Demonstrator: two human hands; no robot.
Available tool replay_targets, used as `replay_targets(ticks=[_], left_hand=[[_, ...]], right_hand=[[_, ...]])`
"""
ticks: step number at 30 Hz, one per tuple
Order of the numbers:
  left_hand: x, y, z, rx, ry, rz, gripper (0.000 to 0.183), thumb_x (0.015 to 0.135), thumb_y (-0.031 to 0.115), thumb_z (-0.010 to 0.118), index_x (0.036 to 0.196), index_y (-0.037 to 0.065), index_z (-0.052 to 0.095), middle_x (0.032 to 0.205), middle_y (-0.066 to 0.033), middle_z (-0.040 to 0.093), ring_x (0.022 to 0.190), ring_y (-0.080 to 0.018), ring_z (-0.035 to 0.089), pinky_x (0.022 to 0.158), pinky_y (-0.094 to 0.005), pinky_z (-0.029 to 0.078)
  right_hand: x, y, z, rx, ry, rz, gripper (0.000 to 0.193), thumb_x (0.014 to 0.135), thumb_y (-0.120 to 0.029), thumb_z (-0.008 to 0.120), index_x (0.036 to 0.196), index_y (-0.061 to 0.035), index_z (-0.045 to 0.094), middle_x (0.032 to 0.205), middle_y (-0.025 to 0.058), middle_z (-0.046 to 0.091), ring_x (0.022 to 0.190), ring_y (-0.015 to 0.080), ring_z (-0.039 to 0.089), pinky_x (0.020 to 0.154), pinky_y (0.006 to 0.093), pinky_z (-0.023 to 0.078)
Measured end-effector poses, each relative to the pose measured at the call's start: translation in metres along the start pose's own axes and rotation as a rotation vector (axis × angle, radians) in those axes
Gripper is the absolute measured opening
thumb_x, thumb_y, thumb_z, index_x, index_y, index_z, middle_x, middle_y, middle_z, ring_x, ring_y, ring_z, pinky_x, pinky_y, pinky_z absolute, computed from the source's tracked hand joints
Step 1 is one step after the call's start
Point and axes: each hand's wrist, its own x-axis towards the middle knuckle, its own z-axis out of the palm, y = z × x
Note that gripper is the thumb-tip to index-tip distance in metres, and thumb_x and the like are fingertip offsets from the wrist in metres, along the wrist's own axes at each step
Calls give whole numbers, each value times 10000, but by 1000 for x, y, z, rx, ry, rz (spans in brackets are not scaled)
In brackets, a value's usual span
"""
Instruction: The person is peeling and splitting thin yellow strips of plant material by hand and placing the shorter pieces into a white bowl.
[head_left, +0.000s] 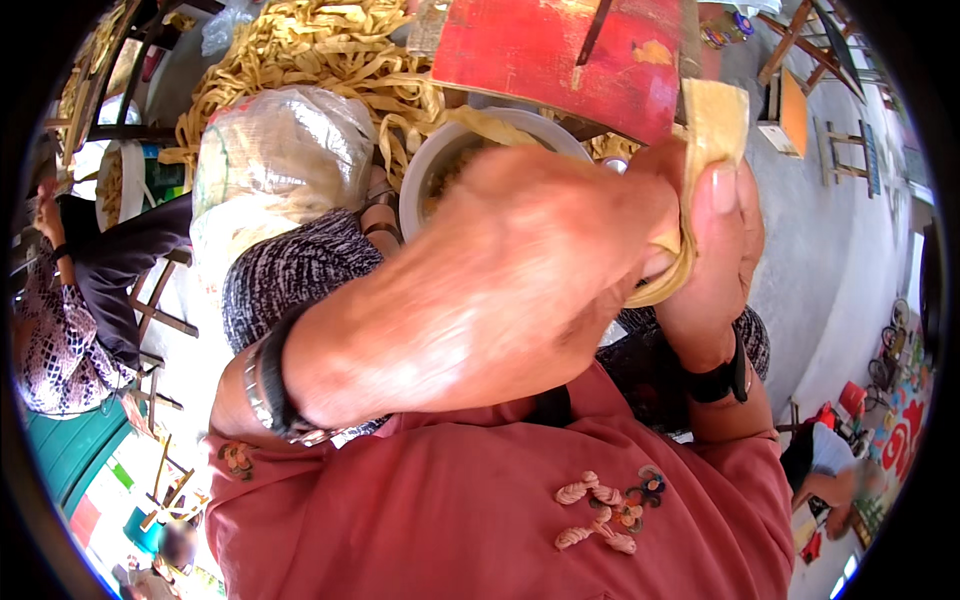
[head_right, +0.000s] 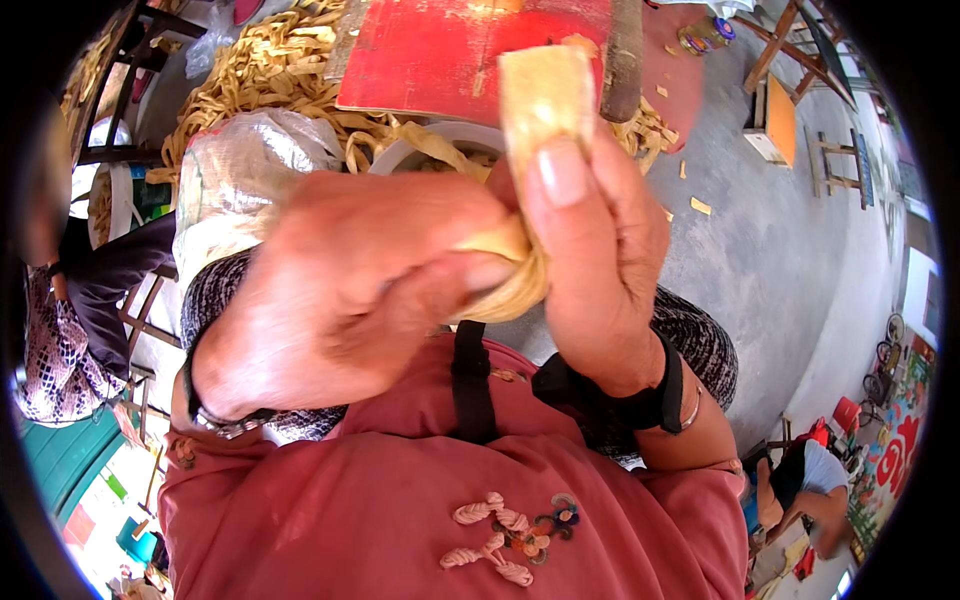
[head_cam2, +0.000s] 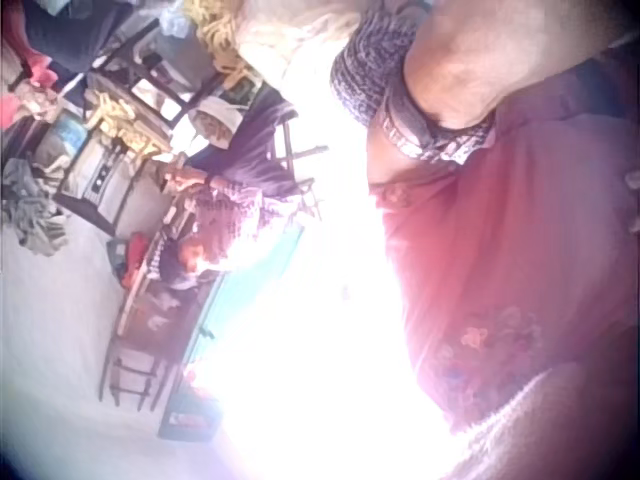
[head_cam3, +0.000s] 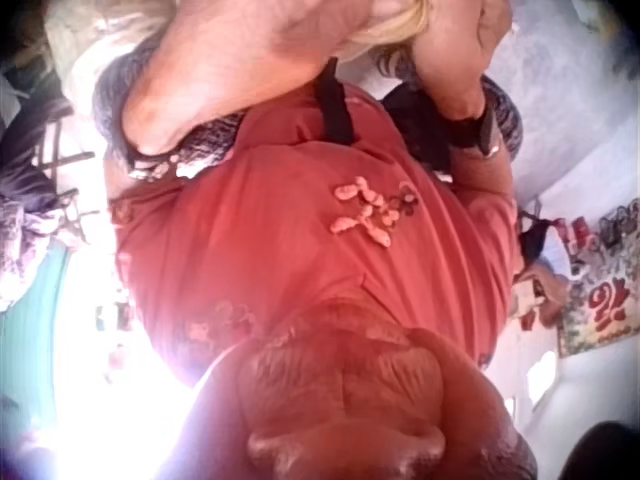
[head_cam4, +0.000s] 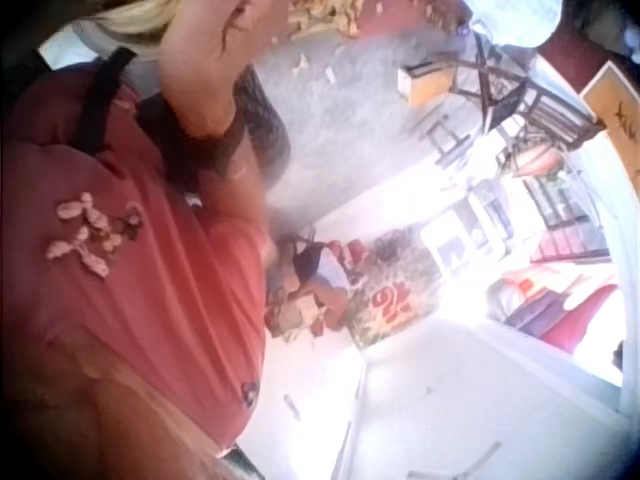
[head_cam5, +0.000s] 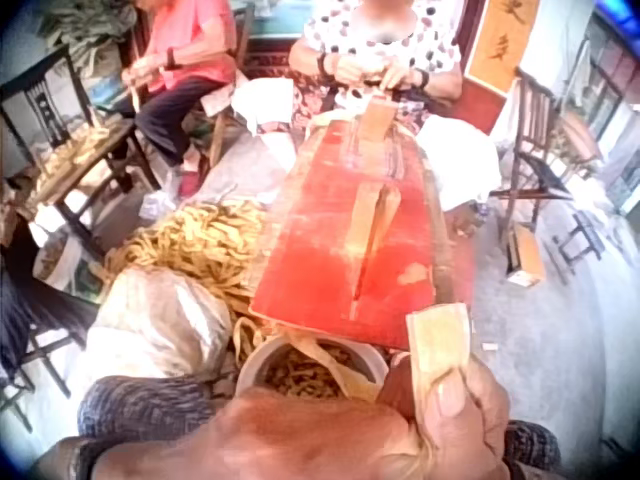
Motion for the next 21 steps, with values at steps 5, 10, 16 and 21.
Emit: replay_targets(ticks=[5, 10, 16, 21], left_hand=[[4, 7, 3, -338, 319, 51, 102, 836, 25, 579, 914, -42, 577, 906, -194, 578, 739, -248, 597, 626, -309, 488], [5, -3, -17, 281, 116, 204, 96, 887, 59, 570, 947, -14, 556, 952, -131, 573, 757, -147, 564, 624, -261, 465], [-3, -4, -11, -539, 177, -308, 143, 887, 68, 594, 1015, 29, 541, 882, -15, 588, 808, -75, 553, 696, -221, 459], [0, -8, -15, -1056, 60, -393, 340, 900, 59, 558, 1227, 8, 480, 1117, -83, 591, 978, -113, 583, 840, -238, 471]], right_hand=[[9, -7, -6, -110, -244, 92, 282, 965, -270, 446, 979, -9, 554, 837, 19, 562, 770, 74, 504, 667, 232, 417], [13, 0, -10, -60, -368, 139, 299, 963, -301, 473, 927, -17, 558, 795, -1, 545, 751, 49, 489, 648, 218, 412], [18, 3, -5, -62, -404, -44, 265, 942, -289, 536, 961, -25, 532, 805, -7, 546, 742, 38, 496, 638, 204, 409], [14, 3, -11, -161, -320, -102, 289, 957, -311, 487, 953, -26, 532, 769, 7, 548, 624, 42, 510, 548, 186, 397]])
